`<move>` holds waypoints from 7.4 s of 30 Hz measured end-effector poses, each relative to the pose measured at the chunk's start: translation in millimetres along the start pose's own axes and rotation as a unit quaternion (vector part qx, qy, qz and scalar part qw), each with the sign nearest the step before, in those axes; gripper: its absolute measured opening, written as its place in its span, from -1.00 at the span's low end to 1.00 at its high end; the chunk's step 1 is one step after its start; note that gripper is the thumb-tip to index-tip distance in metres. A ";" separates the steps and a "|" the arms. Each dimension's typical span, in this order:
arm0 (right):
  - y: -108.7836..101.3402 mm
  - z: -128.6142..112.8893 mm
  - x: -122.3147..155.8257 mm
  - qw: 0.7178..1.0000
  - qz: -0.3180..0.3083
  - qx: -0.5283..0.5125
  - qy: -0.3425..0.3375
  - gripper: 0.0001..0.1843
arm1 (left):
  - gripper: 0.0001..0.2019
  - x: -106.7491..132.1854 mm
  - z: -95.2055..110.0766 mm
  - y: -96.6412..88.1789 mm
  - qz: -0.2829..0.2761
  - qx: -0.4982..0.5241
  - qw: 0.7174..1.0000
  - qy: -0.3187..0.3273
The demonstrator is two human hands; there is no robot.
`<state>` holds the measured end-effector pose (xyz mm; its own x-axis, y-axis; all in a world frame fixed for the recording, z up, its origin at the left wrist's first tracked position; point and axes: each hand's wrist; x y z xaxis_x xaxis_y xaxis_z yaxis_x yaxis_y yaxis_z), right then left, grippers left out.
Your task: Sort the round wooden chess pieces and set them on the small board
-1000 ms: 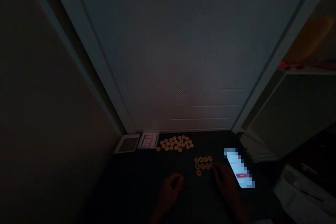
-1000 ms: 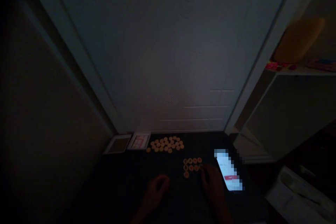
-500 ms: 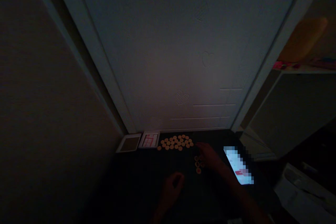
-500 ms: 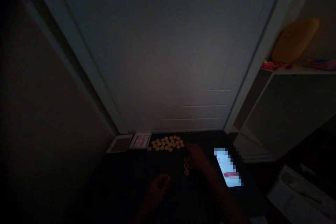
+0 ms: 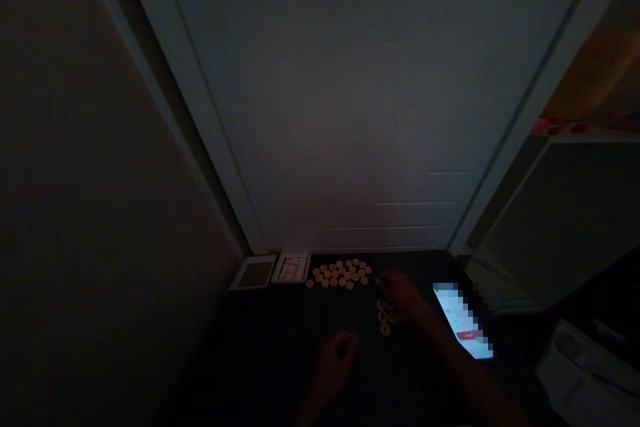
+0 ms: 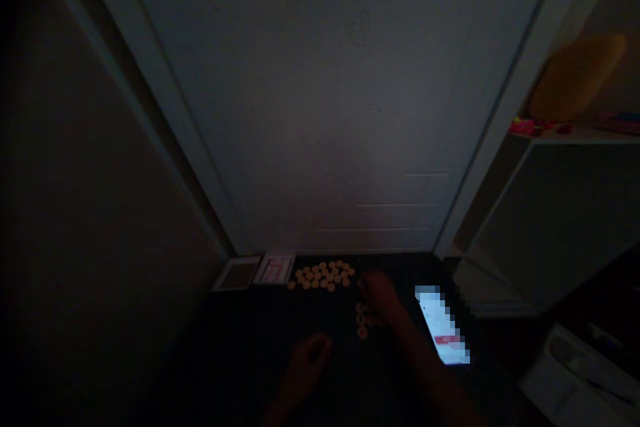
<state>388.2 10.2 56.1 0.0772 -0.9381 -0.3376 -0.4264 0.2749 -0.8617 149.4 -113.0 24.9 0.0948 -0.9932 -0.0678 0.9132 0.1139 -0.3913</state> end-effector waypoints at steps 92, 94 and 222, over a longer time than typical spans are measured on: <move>10.8 -32.7 171.9 0.958 0.223 -0.158 0.084 -0.69 | -0.73 0.1 -7.3 -0.9 0.082 -0.008 0.993 0.080; 9.8 -32.3 171.3 0.954 0.230 -0.167 0.098 -0.67 | -0.75 -8.6 -10.5 -5.1 0.123 -0.036 0.984 0.121; 3.7 4.0 169.1 0.973 0.209 -0.097 0.025 -0.71 | -0.69 14.7 14.1 -5.0 0.002 0.075 0.997 -0.008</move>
<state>403.3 -146.5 -5.7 -0.1819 -0.7638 -0.6193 -0.5739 0.5938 -0.5639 151.8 -128.6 38.8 0.1033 -0.9932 -0.0532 0.9616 0.1134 -0.2498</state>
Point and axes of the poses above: each hand's wrist, its own x-axis away from the middle knuckle, its own y-axis out of the palm, z = x × y, and after that the axes turned 15 degrees about z, right-handed
